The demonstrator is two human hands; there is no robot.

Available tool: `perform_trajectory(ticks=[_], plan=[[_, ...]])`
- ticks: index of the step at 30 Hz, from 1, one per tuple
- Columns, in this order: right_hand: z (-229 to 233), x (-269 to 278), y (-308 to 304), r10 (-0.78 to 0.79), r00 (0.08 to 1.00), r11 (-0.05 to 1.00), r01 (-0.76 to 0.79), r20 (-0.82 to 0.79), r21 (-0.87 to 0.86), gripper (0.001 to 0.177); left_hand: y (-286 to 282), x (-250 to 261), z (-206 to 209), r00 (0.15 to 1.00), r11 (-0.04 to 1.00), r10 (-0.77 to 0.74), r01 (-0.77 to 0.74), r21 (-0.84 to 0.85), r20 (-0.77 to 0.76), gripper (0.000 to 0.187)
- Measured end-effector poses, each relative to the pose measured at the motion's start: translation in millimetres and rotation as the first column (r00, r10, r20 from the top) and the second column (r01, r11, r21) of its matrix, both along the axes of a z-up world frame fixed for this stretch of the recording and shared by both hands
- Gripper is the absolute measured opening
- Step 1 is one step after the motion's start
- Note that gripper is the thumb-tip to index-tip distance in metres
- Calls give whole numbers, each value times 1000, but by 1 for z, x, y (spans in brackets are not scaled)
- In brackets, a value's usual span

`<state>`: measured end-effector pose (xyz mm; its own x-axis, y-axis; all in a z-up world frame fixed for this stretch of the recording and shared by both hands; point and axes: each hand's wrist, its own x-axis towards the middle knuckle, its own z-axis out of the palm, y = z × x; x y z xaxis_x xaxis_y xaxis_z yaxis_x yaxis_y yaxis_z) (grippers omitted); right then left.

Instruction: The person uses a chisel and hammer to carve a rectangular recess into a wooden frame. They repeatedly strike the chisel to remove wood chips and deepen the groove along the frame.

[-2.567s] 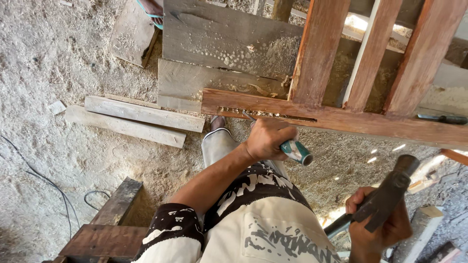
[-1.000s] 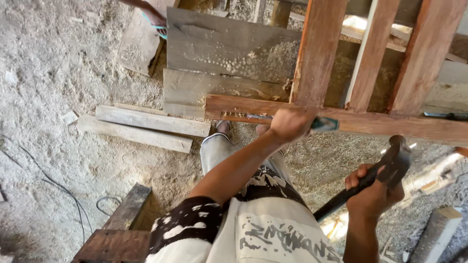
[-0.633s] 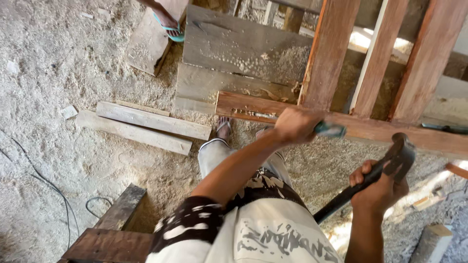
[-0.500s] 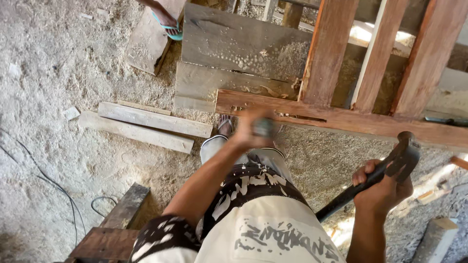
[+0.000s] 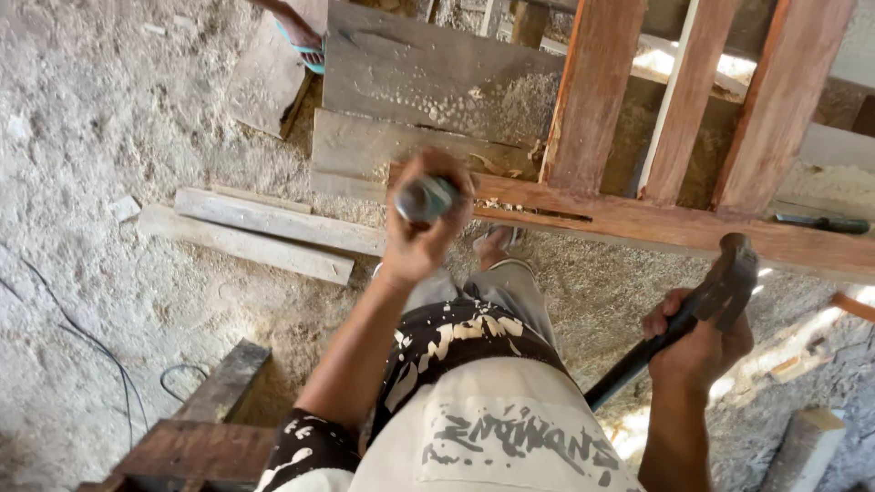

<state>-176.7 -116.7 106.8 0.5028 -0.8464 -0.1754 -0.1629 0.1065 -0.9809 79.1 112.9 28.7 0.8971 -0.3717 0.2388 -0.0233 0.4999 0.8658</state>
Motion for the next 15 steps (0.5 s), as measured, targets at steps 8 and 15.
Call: perform_trajectory(ticks=[8,15], plan=[[-22,-4,-67,158,987,987,-158,10,27,20,1,-5,-5,818,845,526,-534,31,-232,15],[-42,16,-132,499,862,865,-491,-85,100,22,-10,-24,-47,545,585,691,-807,-74,-475,18]])
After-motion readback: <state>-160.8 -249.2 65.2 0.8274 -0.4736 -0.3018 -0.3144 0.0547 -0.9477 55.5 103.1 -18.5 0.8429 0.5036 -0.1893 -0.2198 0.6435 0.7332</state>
